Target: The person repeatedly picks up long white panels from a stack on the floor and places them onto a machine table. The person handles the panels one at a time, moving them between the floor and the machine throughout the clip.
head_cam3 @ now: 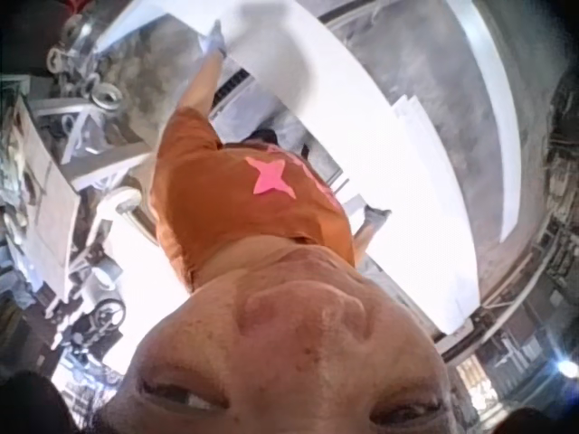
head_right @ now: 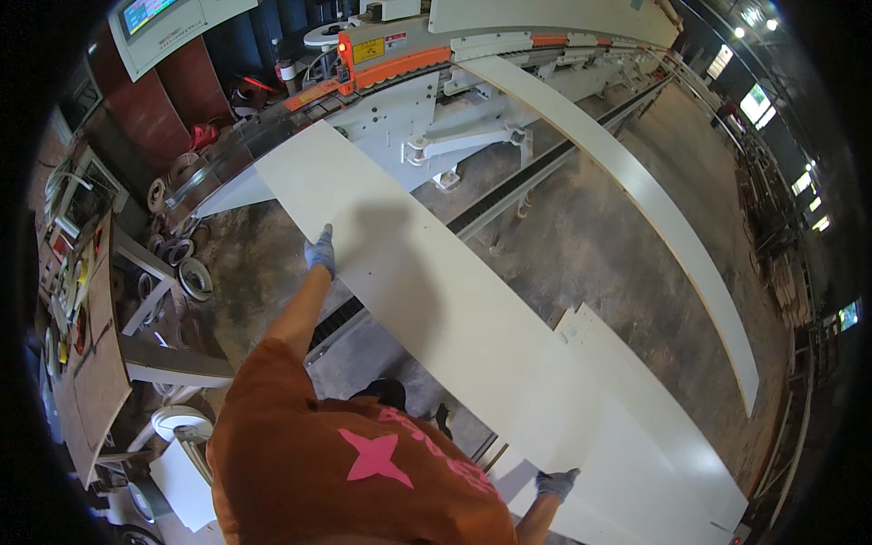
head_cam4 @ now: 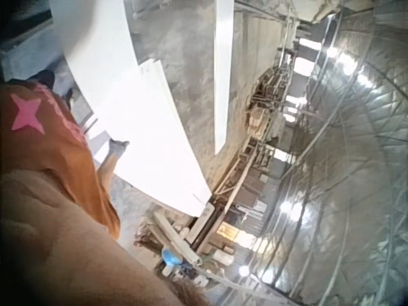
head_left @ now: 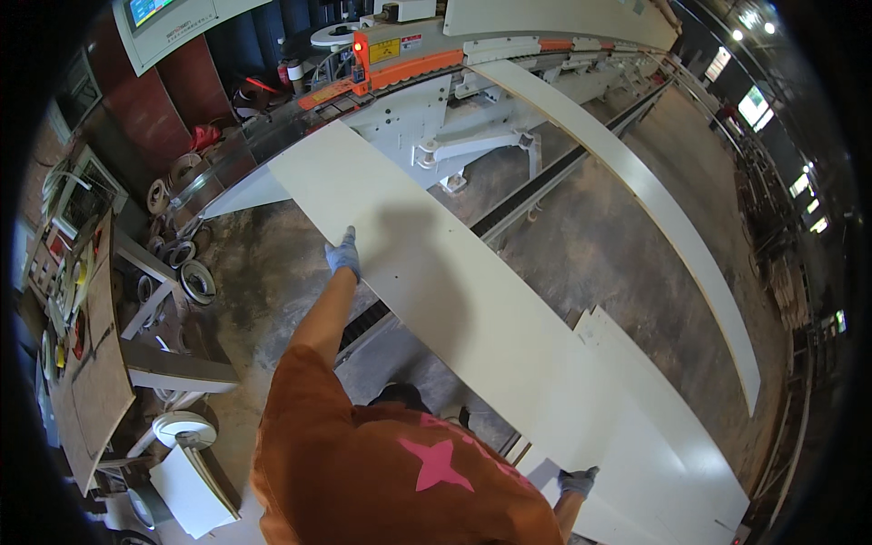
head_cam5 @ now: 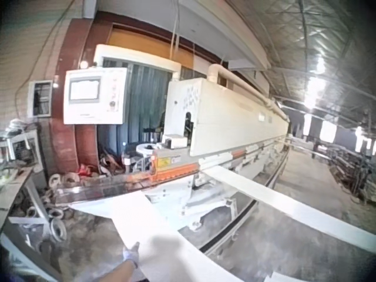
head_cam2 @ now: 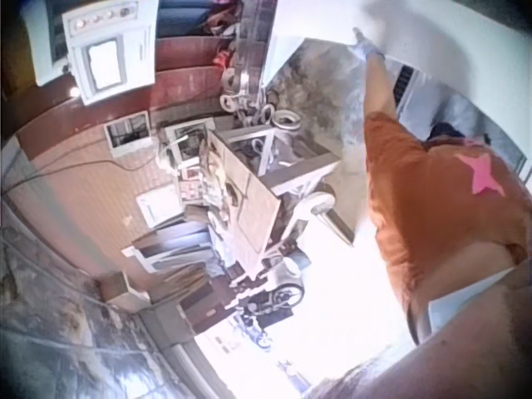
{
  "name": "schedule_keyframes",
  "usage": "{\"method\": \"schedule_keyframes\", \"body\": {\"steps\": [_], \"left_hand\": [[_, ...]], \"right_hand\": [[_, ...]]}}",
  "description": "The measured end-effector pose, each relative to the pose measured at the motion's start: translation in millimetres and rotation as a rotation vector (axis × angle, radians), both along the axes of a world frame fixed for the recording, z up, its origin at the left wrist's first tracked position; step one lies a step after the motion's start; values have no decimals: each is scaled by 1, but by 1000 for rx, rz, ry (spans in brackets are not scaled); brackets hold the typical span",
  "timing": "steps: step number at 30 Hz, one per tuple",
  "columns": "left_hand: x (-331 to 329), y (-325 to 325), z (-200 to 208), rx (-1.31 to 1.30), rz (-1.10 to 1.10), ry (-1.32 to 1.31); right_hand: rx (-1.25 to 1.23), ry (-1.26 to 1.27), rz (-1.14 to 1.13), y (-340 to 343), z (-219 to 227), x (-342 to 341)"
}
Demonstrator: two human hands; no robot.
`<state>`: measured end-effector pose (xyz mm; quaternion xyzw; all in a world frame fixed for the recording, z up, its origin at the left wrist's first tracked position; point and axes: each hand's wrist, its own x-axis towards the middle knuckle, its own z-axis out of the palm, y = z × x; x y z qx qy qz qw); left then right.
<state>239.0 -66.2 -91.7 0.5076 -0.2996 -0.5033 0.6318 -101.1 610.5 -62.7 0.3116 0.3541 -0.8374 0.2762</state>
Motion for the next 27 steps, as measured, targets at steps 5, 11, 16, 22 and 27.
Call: {"method": "schedule_keyframes", "body": {"steps": [5,11,16,22,27], "left_hand": [[44,-87,0,31,101,-153],[-4,-105,91,407,73,-660],[-4,-152,78,400,58,-670],[-3,-167,69,356,44,-664],[-12,-162,84,367,80,-740]], "right_hand": [[-116,-134,113,-68,-15,6],[-32,-223,144,-130,3,26],[131,-241,140,-167,23,25],[200,-298,91,-181,18,1],[253,-244,148,-173,5,7]]}}
